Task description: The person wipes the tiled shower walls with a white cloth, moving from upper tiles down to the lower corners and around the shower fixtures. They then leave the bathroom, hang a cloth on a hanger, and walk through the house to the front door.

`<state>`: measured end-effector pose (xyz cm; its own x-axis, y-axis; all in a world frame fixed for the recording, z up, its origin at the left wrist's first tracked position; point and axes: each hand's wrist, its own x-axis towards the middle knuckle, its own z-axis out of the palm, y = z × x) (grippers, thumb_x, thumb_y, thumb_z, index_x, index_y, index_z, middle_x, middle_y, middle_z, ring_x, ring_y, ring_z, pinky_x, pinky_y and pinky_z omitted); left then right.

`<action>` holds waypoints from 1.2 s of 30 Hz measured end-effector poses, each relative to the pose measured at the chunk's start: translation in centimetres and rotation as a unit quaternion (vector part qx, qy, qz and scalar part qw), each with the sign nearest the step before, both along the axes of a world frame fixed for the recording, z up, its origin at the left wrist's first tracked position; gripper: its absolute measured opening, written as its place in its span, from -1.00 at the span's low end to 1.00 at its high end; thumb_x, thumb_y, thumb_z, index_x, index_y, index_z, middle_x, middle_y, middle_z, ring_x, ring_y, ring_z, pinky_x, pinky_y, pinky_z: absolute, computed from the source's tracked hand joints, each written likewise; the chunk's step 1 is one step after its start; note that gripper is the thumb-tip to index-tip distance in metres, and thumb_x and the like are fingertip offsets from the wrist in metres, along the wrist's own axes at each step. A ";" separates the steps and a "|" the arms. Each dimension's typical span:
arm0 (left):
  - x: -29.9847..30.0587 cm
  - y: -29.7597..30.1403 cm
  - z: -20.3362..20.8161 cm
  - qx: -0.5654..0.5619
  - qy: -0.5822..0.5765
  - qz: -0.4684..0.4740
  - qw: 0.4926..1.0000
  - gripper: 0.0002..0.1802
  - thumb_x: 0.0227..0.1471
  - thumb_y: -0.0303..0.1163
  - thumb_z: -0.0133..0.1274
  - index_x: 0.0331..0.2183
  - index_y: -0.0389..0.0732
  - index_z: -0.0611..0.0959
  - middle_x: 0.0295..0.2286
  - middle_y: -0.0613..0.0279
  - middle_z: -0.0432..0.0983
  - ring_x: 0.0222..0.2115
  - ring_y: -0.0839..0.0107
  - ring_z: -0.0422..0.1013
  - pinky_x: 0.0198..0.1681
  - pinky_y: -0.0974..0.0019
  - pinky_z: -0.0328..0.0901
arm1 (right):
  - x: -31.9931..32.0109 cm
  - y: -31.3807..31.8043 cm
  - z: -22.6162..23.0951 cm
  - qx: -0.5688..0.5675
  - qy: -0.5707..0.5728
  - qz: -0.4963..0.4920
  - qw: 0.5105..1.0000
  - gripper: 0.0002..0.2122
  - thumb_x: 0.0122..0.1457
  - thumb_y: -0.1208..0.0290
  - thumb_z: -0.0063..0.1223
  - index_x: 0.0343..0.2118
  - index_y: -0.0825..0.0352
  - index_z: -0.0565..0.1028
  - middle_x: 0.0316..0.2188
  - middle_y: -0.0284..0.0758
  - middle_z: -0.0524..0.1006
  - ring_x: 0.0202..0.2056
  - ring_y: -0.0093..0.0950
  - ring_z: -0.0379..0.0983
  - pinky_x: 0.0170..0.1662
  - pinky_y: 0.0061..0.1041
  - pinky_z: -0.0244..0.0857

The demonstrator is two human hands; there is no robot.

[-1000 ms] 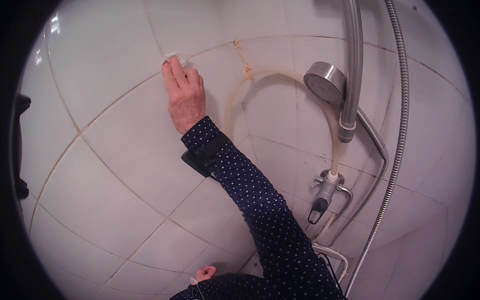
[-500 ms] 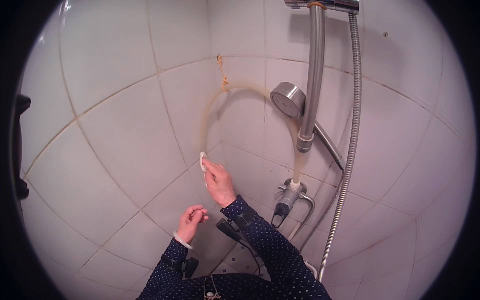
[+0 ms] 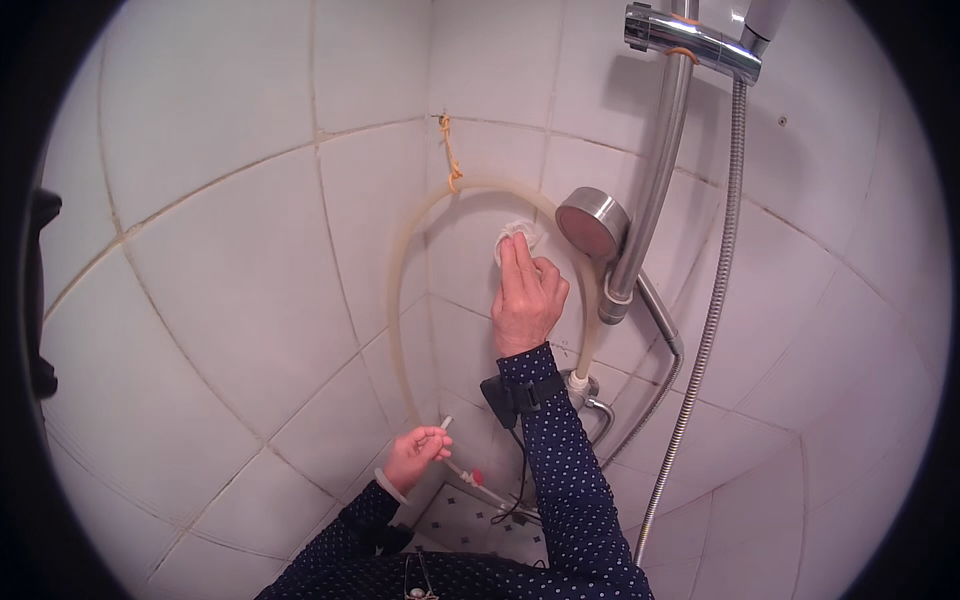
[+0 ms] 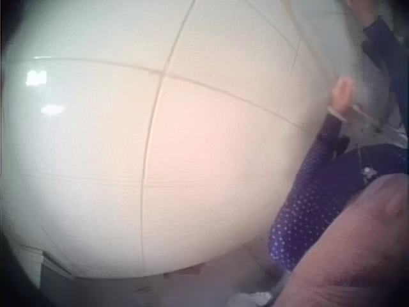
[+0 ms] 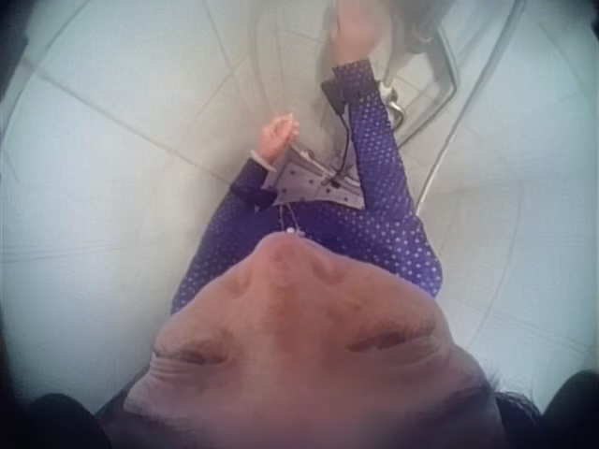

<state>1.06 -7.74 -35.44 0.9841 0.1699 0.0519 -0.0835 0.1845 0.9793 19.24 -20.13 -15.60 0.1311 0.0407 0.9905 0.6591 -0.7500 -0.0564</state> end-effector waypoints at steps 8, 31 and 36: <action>1.1 1.4 -2.4 -0.009 0.025 -0.023 0.999 -0.75 0.20 -0.35 -0.04 -0.18 -0.33 0.53 -0.31 0.19 0.56 -0.39 0.52 0.47 -0.30 0.48 0.34 | 3.9 5.1 -5.7 -0.194 -0.038 -0.033 0.980 -0.62 -0.11 0.53 0.07 -0.13 0.27 0.54 0.04 -0.49 0.45 -0.27 -0.51 0.35 -0.21 -0.52 0.18; -1.2 3.9 -7.1 -0.029 0.117 -0.001 0.993 -0.76 0.19 -0.35 -0.02 -0.19 -0.30 0.55 -0.33 0.21 0.56 -0.41 0.56 0.47 -0.34 0.51 0.33 | 2.9 5.9 -6.7 -0.309 -0.015 -0.246 0.919 -0.53 0.08 0.45 -0.11 0.12 0.23 0.33 0.24 -0.51 0.20 0.27 -0.47 -0.01 0.18 -0.34 -0.22; -0.3 3.7 -7.0 -0.025 0.111 -0.009 0.993 -0.76 0.18 -0.35 -0.02 -0.19 -0.30 0.56 -0.34 0.21 0.57 -0.41 0.56 0.47 -0.35 0.51 0.33 | 3.2 6.7 -5.6 -0.276 -0.024 -0.237 0.931 -0.49 -0.01 0.49 -0.01 0.11 0.23 0.36 0.21 -0.54 0.24 0.14 -0.52 0.15 0.06 -0.41 -0.12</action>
<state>0.81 -3.99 -42.43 0.9734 0.1483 -0.1747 0.1373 0.2330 0.9627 22.47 -13.42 -21.19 0.2189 0.4943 0.8413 0.2389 -0.8631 0.4449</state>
